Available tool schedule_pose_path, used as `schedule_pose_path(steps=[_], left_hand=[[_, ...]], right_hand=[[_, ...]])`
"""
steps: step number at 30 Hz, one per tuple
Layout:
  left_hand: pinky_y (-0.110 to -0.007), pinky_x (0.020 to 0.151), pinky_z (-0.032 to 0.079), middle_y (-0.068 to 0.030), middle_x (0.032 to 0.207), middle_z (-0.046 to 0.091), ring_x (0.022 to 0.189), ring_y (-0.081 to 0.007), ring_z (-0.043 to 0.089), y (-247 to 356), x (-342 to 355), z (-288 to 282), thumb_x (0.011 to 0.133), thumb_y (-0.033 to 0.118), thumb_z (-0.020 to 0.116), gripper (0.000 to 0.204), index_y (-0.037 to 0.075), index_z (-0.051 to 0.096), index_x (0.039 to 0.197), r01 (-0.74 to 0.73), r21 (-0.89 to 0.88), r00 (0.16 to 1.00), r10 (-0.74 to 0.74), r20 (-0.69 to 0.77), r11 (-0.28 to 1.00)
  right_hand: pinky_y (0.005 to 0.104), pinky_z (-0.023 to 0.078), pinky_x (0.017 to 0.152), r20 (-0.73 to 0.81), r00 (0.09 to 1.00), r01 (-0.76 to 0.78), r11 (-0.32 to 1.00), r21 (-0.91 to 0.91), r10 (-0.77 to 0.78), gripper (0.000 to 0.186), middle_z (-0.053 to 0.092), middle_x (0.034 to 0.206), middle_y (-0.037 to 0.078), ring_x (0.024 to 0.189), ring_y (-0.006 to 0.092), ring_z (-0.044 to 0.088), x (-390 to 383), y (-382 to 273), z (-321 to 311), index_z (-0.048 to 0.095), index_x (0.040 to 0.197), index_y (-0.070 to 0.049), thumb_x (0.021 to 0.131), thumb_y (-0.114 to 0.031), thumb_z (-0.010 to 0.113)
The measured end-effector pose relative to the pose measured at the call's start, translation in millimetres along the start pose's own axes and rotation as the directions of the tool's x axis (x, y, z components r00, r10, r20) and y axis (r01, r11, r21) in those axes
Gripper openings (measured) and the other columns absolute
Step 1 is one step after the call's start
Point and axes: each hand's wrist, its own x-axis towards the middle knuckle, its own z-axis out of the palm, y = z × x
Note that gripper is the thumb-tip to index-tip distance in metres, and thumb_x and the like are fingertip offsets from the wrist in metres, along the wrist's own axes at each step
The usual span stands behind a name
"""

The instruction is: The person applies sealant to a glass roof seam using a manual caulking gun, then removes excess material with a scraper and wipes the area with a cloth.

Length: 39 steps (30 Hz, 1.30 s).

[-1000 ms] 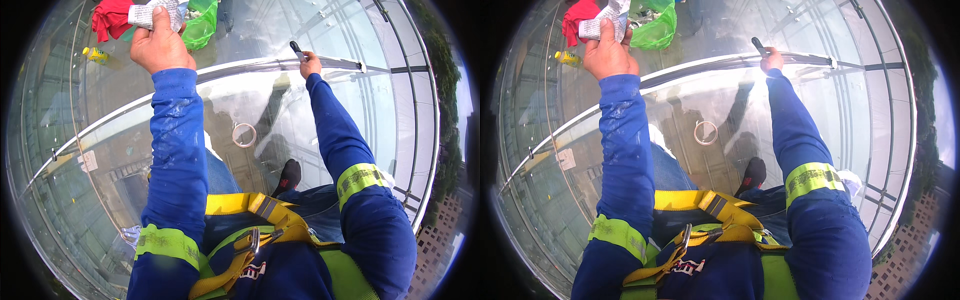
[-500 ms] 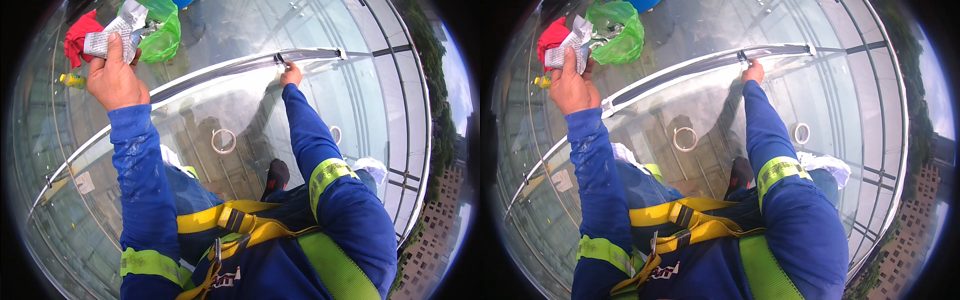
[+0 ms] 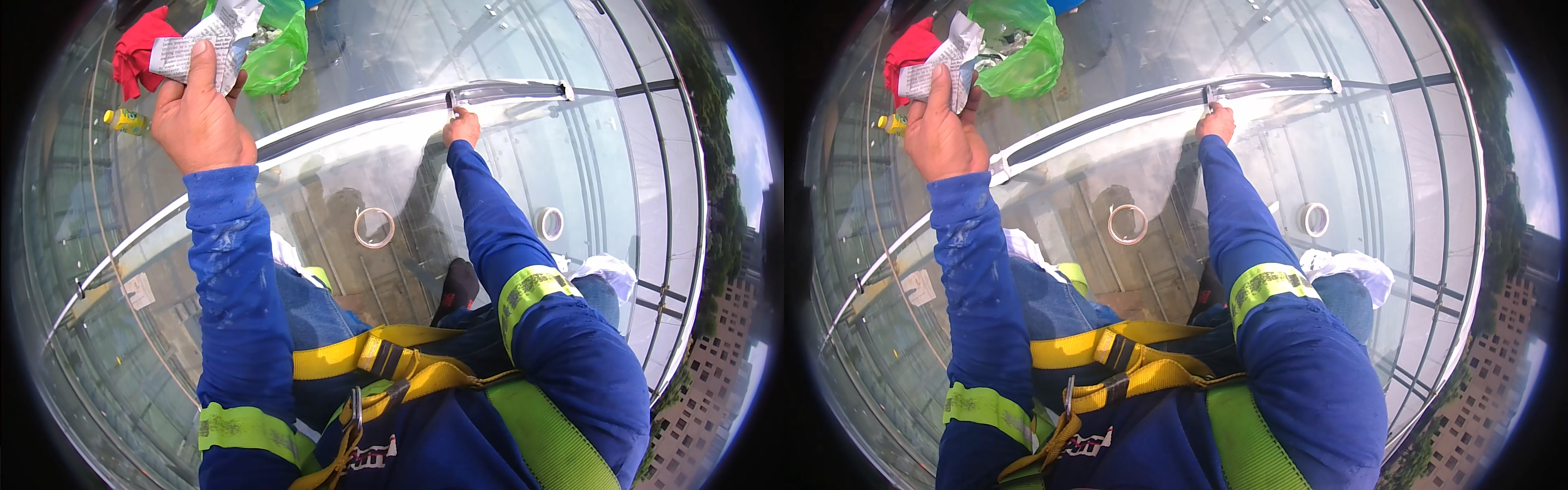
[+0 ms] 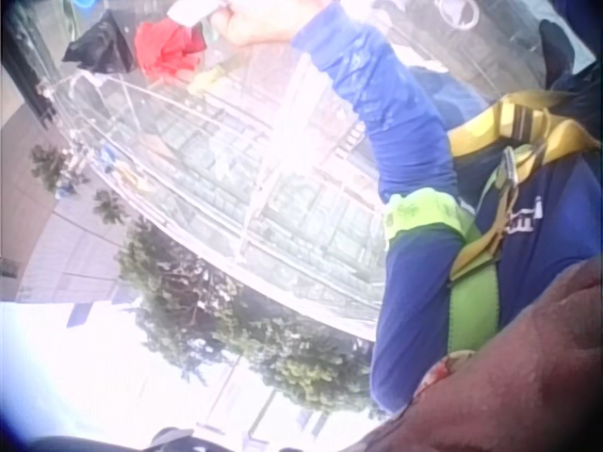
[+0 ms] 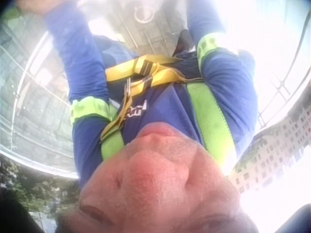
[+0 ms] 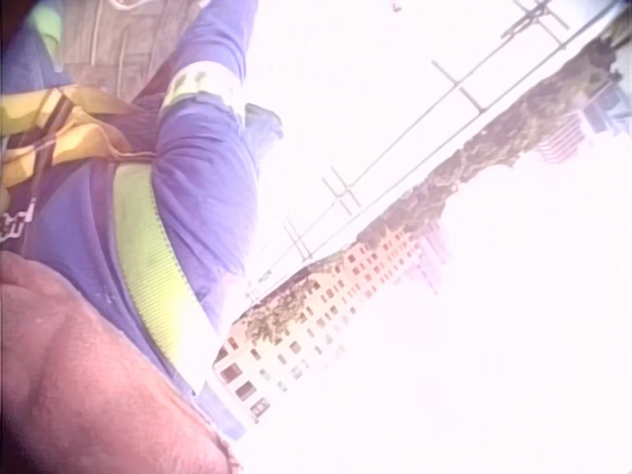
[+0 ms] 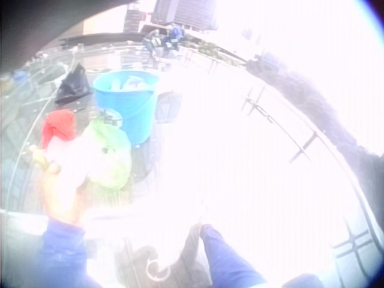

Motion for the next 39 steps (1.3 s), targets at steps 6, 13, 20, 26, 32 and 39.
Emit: schedule_pose_path(steps=[6, 13, 20, 26, 32, 39], left_hand=[[-0.034, 0.064, 0.058, -0.0106, 0.098, 0.073, 0.08, -0.0194, 0.07, 11.9, -0.5, -1.5, 0.092, 0.011, 0.073, 0.019, -0.004, 0.069, 0.103, 0.012, 0.01, 0.999, -0.012, -0.035, 1.0], [-0.034, 0.073, 0.057, -0.007, 0.103, 0.072, 0.086, -0.0192, 0.07, 23.7, -2.9, -8.5, 0.095, 0.013, 0.069, 0.021, 0.002, 0.066, 0.112, 0.012, 0.027, 1.0, -0.011, -0.011, 1.0], [-0.034, 0.065, 0.058, -0.0079, 0.1, 0.073, 0.081, -0.0186, 0.07, 34.1, -0.9, -10.8, 0.092, 0.013, 0.072, 0.021, 0.0, 0.07, 0.109, -0.048, 0.009, 0.997, 0.048, -0.054, 0.999], [-0.034, 0.065, 0.058, -0.0079, 0.1, 0.073, 0.081, -0.0188, 0.07, 40.0, 0.4, -23.2, 0.092, 0.012, 0.072, 0.022, 0.0, 0.069, 0.11, -0.07, 0.004, 0.995, 0.07, -0.065, 0.998], [-0.034, 0.064, 0.057, -0.0095, 0.1, 0.073, 0.08, -0.0206, 0.071, 46.7, 0.4, -28.4, 0.092, 0.012, 0.072, 0.023, -0.002, 0.069, 0.111, -0.089, -0.008, 0.993, 0.088, -0.079, 0.996], [-0.035, 0.072, 0.058, -0.0106, 0.101, 0.072, 0.085, -0.0228, 0.071, 63.3, 4.3, -48.7, 0.094, 0.013, 0.07, 0.021, -0.001, 0.066, 0.109, -0.073, 0.084, 0.985, 0.085, -0.152, 0.994]], right_hand=[[0.0417, 0.052, 0.094, 0.054, 0.998, 0.016, 1.0, 0.007, -0.017, 0.037, 0.063, 0.114, 0.017, 0.102, 0.0339, 0.066, -25.8, -22.0, 7.7, 0.072, 0.118, -0.015, 0.084, -0.005, 0.062], [0.0398, 0.052, 0.092, 0.093, 0.991, 0.094, 0.995, 0.014, -0.095, 0.037, 0.063, 0.114, 0.015, 0.1, 0.0317, 0.067, -62.4, -50.6, 28.0, 0.072, 0.117, -0.014, 0.081, -0.005, 0.064], [0.0384, 0.053, 0.091, 0.145, 0.984, 0.093, 0.994, 0.06, -0.101, 0.038, 0.063, 0.116, 0.015, 0.099, 0.0315, 0.066, -85.2, -78.9, 42.5, 0.071, 0.119, -0.012, 0.082, -0.006, 0.064], [0.0452, 0.051, 0.093, 0.202, 0.973, 0.085, 0.988, 0.131, -0.11, 0.037, 0.06, 0.116, 0.018, 0.103, 0.0381, 0.065, -124.4, -110.3, 40.9, 0.07, 0.117, -0.009, 0.081, -0.004, 0.062], [0.0417, 0.052, 0.093, 0.229, 0.968, 0.068, 0.987, 0.147, -0.101, 0.035, 0.061, 0.114, 0.018, 0.103, 0.0351, 0.065, -151.1, -138.1, 47.9, 0.071, 0.115, -0.01, 0.081, -0.007, 0.066], [0.0432, 0.052, 0.091, 0.331, 0.915, 0.163, 0.963, 0.217, -0.229, 0.031, 0.063, 0.111, 0.019, 0.1, 0.0366, 0.065, -209.2, -184.9, 68.3, 0.071, 0.112, -0.009, 0.082, -0.008, 0.066]])
